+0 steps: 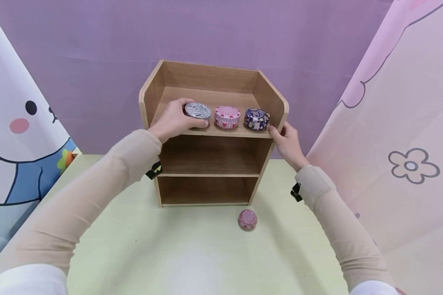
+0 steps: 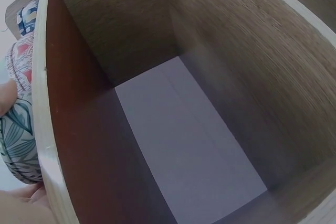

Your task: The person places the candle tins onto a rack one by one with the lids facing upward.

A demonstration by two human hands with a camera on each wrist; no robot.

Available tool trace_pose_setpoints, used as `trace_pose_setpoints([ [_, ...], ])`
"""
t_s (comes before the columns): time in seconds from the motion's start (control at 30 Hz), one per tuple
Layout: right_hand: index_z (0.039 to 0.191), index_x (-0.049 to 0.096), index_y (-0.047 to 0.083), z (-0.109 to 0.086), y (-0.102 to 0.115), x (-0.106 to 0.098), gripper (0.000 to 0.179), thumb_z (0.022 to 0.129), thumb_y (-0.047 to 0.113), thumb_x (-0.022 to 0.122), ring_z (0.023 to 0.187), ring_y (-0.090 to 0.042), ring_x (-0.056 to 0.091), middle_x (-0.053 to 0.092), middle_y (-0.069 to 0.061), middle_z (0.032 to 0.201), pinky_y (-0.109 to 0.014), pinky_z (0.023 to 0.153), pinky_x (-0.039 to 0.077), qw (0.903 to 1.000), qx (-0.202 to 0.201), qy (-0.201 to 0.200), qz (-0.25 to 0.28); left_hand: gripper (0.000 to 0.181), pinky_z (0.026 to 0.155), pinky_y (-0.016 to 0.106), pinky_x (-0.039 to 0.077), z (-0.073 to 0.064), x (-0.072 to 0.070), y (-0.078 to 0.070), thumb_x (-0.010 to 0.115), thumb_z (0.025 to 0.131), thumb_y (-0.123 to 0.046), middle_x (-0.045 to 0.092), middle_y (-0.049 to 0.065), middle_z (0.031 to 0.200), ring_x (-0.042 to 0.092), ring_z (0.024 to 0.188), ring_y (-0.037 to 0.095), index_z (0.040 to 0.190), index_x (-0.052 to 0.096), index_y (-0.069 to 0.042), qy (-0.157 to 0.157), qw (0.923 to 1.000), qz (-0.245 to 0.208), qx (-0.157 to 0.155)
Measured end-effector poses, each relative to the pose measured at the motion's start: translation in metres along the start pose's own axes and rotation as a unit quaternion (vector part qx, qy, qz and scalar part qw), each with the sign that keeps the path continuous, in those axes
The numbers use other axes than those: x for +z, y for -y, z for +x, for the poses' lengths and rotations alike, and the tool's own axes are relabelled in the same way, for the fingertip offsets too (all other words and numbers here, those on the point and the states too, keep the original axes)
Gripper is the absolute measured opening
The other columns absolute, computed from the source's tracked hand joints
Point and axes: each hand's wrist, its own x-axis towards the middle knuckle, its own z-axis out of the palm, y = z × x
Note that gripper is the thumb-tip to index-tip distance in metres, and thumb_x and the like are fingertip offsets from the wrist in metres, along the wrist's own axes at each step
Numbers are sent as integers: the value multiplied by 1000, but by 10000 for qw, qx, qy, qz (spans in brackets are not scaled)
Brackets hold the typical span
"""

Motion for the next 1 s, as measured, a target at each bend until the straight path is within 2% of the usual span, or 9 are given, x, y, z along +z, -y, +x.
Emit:
trace_pose_setpoints([
  [0.17, 118, 53, -3, 3, -7, -1, 34, 91, 18, 48, 76, -1, 55, 62, -19, 98, -16, 67, 47, 10000, 28, 25, -8, 72, 99, 34, 37, 0, 1, 2, 76, 70, -30, 53, 10, 123, 49, 108, 20, 129, 44, -5, -5, 9999, 59, 130],
  [0.4, 120, 53, 4, 12, -27, 0, 36, 91, 25, 49, 81, -4, 56, 62, -18, 104, -17, 69, 48, 10000, 58, 11, 4, 73, 100, 36, 37, 0, 0, 2, 75, 70, -33, 52, 10, 124, 48, 110, 21, 130, 44, -5, 73, 9997, 213, 11],
  [0.63, 123, 51, 5, 13, -29, -1, 39, 92, 29, 48, 86, -8, 57, 61, -18, 108, -20, 74, 49, 10000, 39, 80, -34, 82, 102, 36, 35, 0, -3, 1, 73, 72, -38, 47, 12, 130, 45, 113, 22, 137, 36, -4, 224, 9987, 443, -84],
  [1.0, 125, 50, 7, 13, -28, 0, 40, 92, 30, 48, 90, -11, 57, 61, -16, 110, -21, 76, 49, 9999, 55, 119, -19, 88, 104, 38, 33, 0, -5, 0, 69, 74, -43, 42, 14, 135, 43, 117, 24, 141, 28, -4, 409, 9968, 656, -193],
])
